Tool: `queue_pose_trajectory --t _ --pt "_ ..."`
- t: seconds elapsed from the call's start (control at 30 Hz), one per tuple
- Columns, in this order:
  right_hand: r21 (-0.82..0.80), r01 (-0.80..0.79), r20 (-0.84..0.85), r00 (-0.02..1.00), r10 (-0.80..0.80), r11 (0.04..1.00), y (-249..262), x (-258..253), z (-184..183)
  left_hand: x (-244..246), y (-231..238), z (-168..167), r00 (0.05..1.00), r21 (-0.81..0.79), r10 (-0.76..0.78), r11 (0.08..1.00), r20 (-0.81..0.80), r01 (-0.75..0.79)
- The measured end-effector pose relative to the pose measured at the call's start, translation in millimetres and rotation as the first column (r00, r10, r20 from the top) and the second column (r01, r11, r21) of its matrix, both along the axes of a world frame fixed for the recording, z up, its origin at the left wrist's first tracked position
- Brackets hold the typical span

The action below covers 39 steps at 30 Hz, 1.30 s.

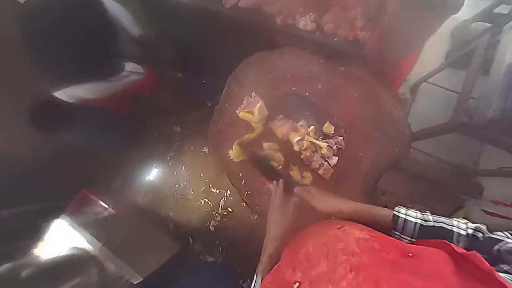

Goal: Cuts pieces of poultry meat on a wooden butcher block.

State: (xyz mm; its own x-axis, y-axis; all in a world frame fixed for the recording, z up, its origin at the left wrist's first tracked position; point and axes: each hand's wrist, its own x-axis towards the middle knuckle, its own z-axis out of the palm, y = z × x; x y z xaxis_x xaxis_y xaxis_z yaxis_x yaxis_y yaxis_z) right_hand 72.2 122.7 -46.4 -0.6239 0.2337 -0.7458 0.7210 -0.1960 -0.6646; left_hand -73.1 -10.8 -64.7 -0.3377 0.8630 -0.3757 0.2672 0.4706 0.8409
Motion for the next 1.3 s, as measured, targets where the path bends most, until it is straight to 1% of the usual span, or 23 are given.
queue_pose_trajectory --t 0.07,0.1,0.13,0.17,0.23,0.27,0.33,0.4,0.43,0.47,0.53,0.6,0.67,0.73,0.77,0.83,0.9,0.97,1.07,1.13,1.17,1.23,1.3 --pt "0.046 0.088 0.037 0.995 -0.090 0.995 22.6 9.8 5.7 -10.3 36.9 0.2 0.992 0.051 -0.122 0.991 0.039 0.120" --pt "0.096 0.118 0.038 0.992 -0.122 0.988 32.5 17.9 7.7 -23.5 54.9 2.8 0.986 0.099 -0.130 0.988 0.103 0.120" --pt "0.173 0.116 0.045 0.991 -0.126 0.978 40.8 26.4 10.5 -41.5 72.4 8.9 0.984 0.145 -0.083 0.988 0.161 0.059" --pt "0.268 0.085 0.060 0.993 -0.104 0.960 46.7 34.3 16.1 -64.8 89.0 14.4 0.989 0.169 0.003 0.985 0.146 -0.028" --pt "0.413 -0.034 0.116 0.993 -0.015 0.910 49.7 51.7 27.2 -119.5 115.4 20.5 0.983 0.136 0.167 0.979 -0.081 -0.155" --pt "0.415 -0.095 0.132 0.990 0.044 0.905 48.4 61.9 29.5 -144.7 124.5 16.1 0.957 0.074 0.169 0.985 -0.236 -0.156" --pt "0.317 -0.239 0.130 0.970 0.207 0.918 49.6 78.8 25.2 -177.4 138.4 -6.8 0.878 -0.110 0.026 0.990 -0.478 -0.089" --pt "0.243 -0.424 0.124 0.906 0.405 0.873 51.0 87.3 12.8 -182.3 143.6 -21.4 0.823 -0.274 -0.118 0.960 -0.556 -0.048" --pt "0.252 -0.484 0.143 0.875 0.462 0.838 52.1 89.0 7.7 -179.9 144.2 -17.3 0.836 -0.293 -0.128 0.955 -0.534 -0.041" --pt "0.276 -0.501 0.158 0.865 0.476 0.820 54.2 90.3 2.8 -177.9 143.0 -6.9 0.881 -0.278 -0.090 0.959 -0.464 -0.049" --pt "0.318 -0.457 0.162 0.889 0.427 0.831 56.1 95.4 -2.4 -168.8 125.9 32.7 0.936 -0.202 0.022 0.974 -0.351 -0.098" --pt "0.329 -0.349 0.176 0.936 0.305 0.878 50.4 103.1 -3.1 -157.8 93.0 84.2 0.971 -0.139 0.119 0.979 -0.206 -0.150" --pt "0.344 -0.200 0.182 0.973 0.144 0.917 51.2 105.0 -6.9 -153.3 61.8 129.9 0.993 -0.110 0.118 0.987 -0.022 -0.119" --pt "0.304 -0.055 0.136 0.991 0.014 0.951 44.7 106.7 -15.2 -147.0 25.9 153.8 0.982 -0.089 0.074 0.994 0.172 -0.060" --pt "0.288 -0.025 0.123 0.992 -0.011 0.957 43.7 105.2 -17.7 -144.7 12.3 158.5 0.966 -0.083 0.057 0.996 0.253 -0.037" --pt "0.291 -0.031 0.101 0.995 0.001 0.956 42.9 103.3 -19.8 -139.8 -10.2 152.3 0.924 -0.057 0.043 0.998 0.381 -0.023" --pt "0.360 -0.085 0.087 0.995 0.058 0.929 42.9 97.0 -12.9 -135.5 -25.7 128.3 0.901 -0.060 0.065 0.997 0.429 -0.043" --pt "0.432 -0.119 0.045 0.993 0.111 0.894 40.9 81.0 2.6 -133.8 -33.2 90.0 0.946 -0.117 0.105 0.990 0.307 -0.072" --pt "0.436 -0.012 -0.197 0.974 0.109 0.900 29.7 49.5 18.4 -128.0 -36.1 40.5 0.989 -0.151 0.115 0.983 0.095 -0.100" --pt "0.415 0.041 -0.368 0.921 0.127 0.909 24.1 23.8 30.7 -124.2 -32.6 39.0 0.995 -0.141 0.093 0.986 0.039 -0.086" --pt "0.434 0.020 -0.390 0.905 0.168 0.901 21.7 13.7 37.0 -120.8 -31.3 44.4 0.996 -0.166 0.084 0.983 0.017 -0.080" --pt "0.501 -0.069 -0.335 0.903 0.267 0.862 18.1 2.9 35.4 -115.2 -30.5 50.4 0.997 -0.220 0.077 0.972 -0.016 -0.079" --pt "0.562 -0.239 -0.136 0.918 0.373 0.792 21.0 4.4 17.3 -114.6 -31.1 49.6 0.995 -0.212 0.086 0.973 -0.040 -0.093"
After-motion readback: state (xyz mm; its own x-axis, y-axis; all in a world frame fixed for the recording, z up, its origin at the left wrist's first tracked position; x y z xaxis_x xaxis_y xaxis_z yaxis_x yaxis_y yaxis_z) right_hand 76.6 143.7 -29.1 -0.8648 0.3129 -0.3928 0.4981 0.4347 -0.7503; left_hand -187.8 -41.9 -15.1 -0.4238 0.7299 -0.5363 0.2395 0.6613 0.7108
